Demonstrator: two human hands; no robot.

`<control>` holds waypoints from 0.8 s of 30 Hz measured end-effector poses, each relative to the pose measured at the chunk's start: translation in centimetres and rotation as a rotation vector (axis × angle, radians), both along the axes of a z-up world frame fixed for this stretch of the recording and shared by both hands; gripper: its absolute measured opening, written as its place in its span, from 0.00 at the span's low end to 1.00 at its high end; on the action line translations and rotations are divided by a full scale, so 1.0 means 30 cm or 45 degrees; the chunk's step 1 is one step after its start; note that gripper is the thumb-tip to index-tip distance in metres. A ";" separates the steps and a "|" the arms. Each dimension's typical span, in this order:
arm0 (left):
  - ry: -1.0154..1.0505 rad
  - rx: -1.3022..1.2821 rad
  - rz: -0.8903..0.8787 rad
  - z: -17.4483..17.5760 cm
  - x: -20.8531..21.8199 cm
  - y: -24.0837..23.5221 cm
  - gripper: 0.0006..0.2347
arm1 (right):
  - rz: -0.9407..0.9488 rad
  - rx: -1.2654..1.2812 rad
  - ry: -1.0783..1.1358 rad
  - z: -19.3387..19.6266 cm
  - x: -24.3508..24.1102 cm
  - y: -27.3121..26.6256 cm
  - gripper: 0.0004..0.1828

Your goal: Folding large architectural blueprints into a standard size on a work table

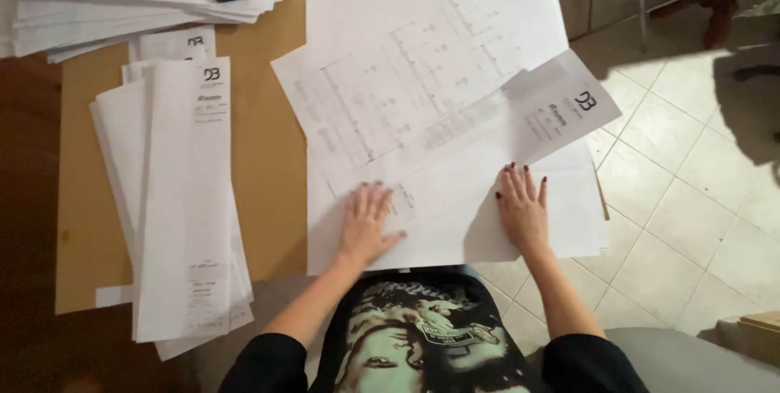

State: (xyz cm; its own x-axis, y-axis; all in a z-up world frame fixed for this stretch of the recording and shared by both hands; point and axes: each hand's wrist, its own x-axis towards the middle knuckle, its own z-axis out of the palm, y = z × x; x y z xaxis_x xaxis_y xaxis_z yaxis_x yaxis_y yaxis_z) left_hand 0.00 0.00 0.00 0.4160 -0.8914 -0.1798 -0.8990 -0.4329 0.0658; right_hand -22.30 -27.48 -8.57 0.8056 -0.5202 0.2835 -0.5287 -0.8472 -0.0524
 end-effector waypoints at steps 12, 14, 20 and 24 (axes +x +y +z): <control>-0.537 -0.845 -0.425 -0.397 -0.142 -0.448 0.08 | 0.148 0.063 -0.094 0.034 0.013 -0.020 0.28; -0.540 -0.849 -0.397 -0.485 -0.129 -0.451 0.08 | 0.150 0.040 -0.099 0.043 -0.001 -0.045 0.27; -0.630 -0.824 -0.359 -0.340 -0.061 -0.188 0.07 | 0.141 0.033 -0.041 0.068 -0.079 -0.183 0.24; -0.640 -0.599 -0.205 -0.410 -0.018 0.115 0.10 | 0.129 0.011 0.026 0.065 -0.111 -0.281 0.26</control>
